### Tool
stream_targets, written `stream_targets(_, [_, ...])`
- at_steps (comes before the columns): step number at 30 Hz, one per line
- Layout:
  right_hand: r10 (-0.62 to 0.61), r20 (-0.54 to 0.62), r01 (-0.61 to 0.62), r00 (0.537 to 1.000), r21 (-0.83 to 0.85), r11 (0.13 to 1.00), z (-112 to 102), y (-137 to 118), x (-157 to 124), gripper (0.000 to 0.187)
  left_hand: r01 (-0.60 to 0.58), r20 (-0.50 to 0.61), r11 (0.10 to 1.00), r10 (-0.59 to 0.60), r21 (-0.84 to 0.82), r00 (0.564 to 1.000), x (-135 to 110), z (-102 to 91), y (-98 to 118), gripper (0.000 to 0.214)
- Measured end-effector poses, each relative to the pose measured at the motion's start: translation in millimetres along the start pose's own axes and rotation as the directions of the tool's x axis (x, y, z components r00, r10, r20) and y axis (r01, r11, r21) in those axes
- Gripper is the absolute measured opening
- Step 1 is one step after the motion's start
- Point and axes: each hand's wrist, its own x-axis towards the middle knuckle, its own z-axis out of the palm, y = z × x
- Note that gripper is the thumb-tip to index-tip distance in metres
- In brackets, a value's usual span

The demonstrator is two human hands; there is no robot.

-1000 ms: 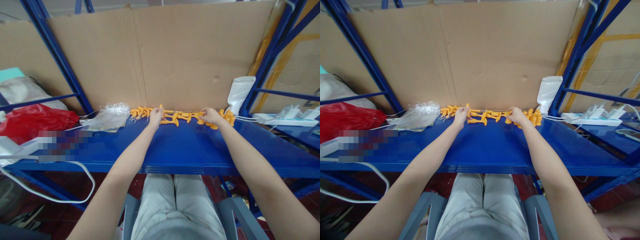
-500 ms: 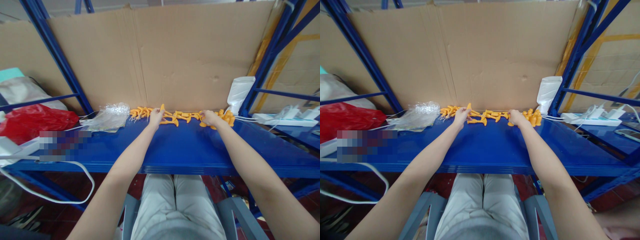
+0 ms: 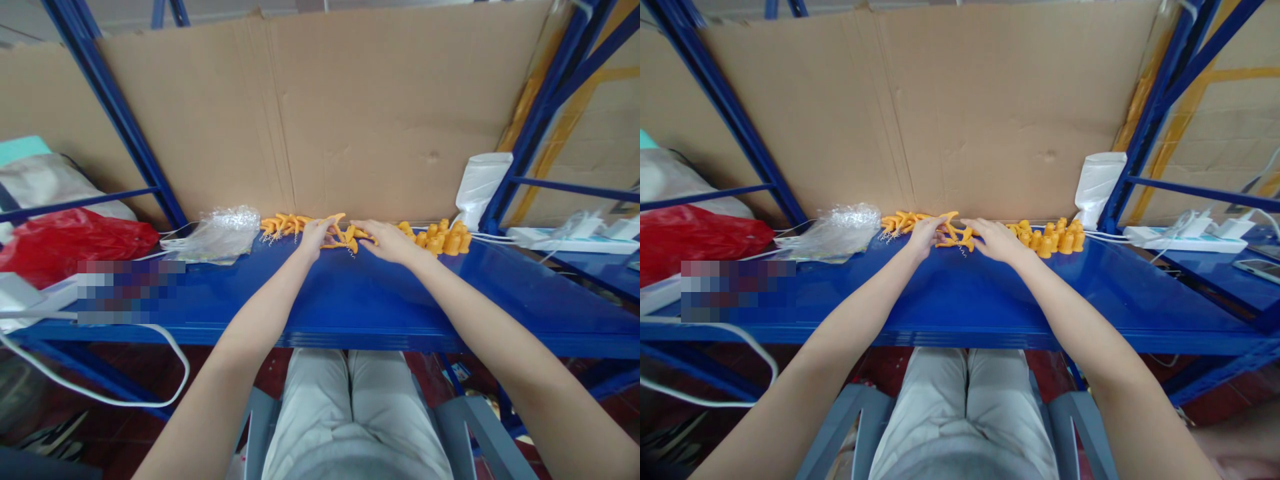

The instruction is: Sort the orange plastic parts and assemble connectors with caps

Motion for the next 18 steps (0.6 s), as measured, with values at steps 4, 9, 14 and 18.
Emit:
stream_targets(4, [-0.116, 0.069, 0.114, 0.991, 0.032, 0.993, 7.1, -16.5, 1.3, 0.048, 0.041, 0.075, 0.997, -0.036, -0.065, 0.997, -0.5, 2.3, 0.9, 0.017])
stream_targets(9, [-0.136, 0.117, 0.131, 0.984, 0.047, 0.99, 9.2, -15.5, -0.3, 0.052, 0.083, 0.145, 0.994, -0.072, -0.071, 0.987, 1.1, 2.7, -1.4, 0.015])
stream_targets(14, [-0.115, 0.151, 0.109, 0.982, 0.049, 0.993, 5.6, -13.4, -0.5, 0.064, 0.083, 0.184, 0.993, -0.066, -0.085, 0.981, 0.9, 1.8, -3.6, 0.017])
stream_targets(18, [-0.099, 0.173, 0.091, 0.98, 0.055, 0.994, 2.4, -17.5, 0.1, 0.063, 0.092, 0.181, 0.991, -0.074, -0.093, 0.981, -1.4, 2.4, -1.9, 0.024])
